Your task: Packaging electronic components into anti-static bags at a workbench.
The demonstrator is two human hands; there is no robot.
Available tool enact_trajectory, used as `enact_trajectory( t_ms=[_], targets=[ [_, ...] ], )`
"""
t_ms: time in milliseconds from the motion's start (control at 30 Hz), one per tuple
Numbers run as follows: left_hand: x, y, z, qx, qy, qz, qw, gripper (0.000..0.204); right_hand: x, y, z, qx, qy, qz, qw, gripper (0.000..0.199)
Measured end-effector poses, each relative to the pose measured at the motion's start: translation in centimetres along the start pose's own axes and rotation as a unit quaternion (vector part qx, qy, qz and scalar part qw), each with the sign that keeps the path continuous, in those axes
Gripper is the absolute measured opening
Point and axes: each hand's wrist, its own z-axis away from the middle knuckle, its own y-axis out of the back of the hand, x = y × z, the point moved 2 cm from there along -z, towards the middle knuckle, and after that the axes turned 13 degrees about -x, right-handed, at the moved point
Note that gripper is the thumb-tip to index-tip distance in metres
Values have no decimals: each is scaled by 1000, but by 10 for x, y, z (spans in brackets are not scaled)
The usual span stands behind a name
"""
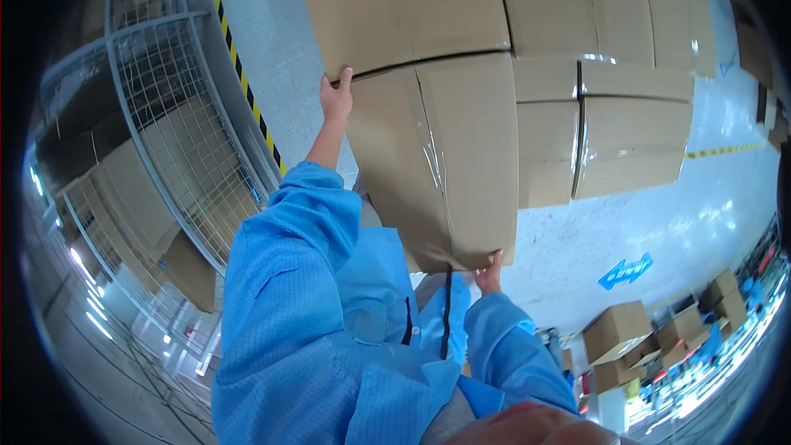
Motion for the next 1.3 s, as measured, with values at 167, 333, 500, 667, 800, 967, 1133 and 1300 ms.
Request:
enact_trajectory(
  t_ms=[167, 333, 500, 667, 800, 967, 1133, 1300],
  targets=[
    [26, -5, 8, -31, 28, 8, 999, 56, -1, 4, -1, 0, -3, -9, 1000, 93],
    [22, -7, 2, -43, 67, 36, 996, 56, -3, 2, -1, 3, 0, -4, 1000, 88],
    [6, -6, -6, 0, 73, 120, 990, 60, -1, -14, 6, 28, 16, 32, 999, 97],
    [21, -21, -12, -67, 84, 96, 990, 72, -1, -8, 3, 16, 43, 3, 999, 90],
    [2, -14, -27, -51, 90, 40, 994, 77, -6, -24, 4, 23, 69, 1, 997, 79],
    [1, -13, -28, -27, 94, 26, 995, 83, -12, -39, 13, 67, 73, 30, 995, 78],
    [8, -16, -34, -47, 71, 28, 996, 81, 13, -30, -1, -48, 109, -29, 992, 94],
    [9, -18, -38, -50, 54, 39, 997, 76, 40, -39, -6, 7, 109, -55, 993, 95]
  ],
)
